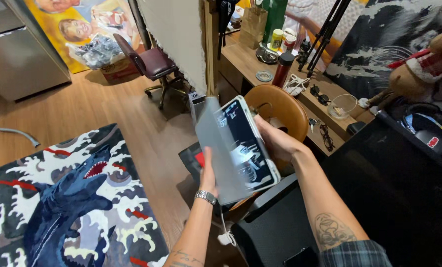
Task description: The person packs a tablet, charging cables, a water bottle wrapped in a white cloth, and a smaller pouch into a backpack before closing it and picking it up.
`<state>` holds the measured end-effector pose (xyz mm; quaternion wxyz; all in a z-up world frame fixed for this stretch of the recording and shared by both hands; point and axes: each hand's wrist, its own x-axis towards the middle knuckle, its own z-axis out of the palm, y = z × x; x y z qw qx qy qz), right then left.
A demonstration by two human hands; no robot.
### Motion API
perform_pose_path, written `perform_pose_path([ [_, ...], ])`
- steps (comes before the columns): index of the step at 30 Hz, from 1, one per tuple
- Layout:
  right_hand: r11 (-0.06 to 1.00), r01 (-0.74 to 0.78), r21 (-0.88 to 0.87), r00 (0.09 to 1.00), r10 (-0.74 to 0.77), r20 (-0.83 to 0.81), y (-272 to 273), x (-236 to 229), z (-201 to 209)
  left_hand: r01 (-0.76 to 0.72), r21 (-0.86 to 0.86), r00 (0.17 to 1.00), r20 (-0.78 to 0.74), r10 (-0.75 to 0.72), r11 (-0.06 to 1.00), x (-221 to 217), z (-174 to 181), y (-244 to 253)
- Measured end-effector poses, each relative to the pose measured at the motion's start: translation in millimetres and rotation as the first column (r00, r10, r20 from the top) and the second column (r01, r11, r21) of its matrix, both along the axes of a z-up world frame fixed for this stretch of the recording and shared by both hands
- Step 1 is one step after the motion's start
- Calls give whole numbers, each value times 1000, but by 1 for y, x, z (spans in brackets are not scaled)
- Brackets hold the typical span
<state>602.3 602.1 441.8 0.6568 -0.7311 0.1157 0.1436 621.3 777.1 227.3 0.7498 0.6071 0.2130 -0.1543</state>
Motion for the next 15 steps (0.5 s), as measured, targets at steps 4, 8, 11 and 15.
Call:
perform_pose_path([
  [4, 988, 153, 35, 988, -152, -14, -28, 48, -65, 51, -163, 997, -45, -59, 985, 32, 19, 8],
  [8, 988, 140, 67, 989, -143, 35, -25, 72, -89, 55, -499, 988, -100, -121, 865, 56, 84, 29],
  [11, 981, 136, 137, 990, -140, 21, -18, 92, -98, 172, -492, 957, -124, -264, 853, 103, 35, 40],
  [15, 956, 163, 245, 986, -152, -62, -23, 113, -127, 319, -410, 919, -87, -385, 854, 158, 1, 55],
])
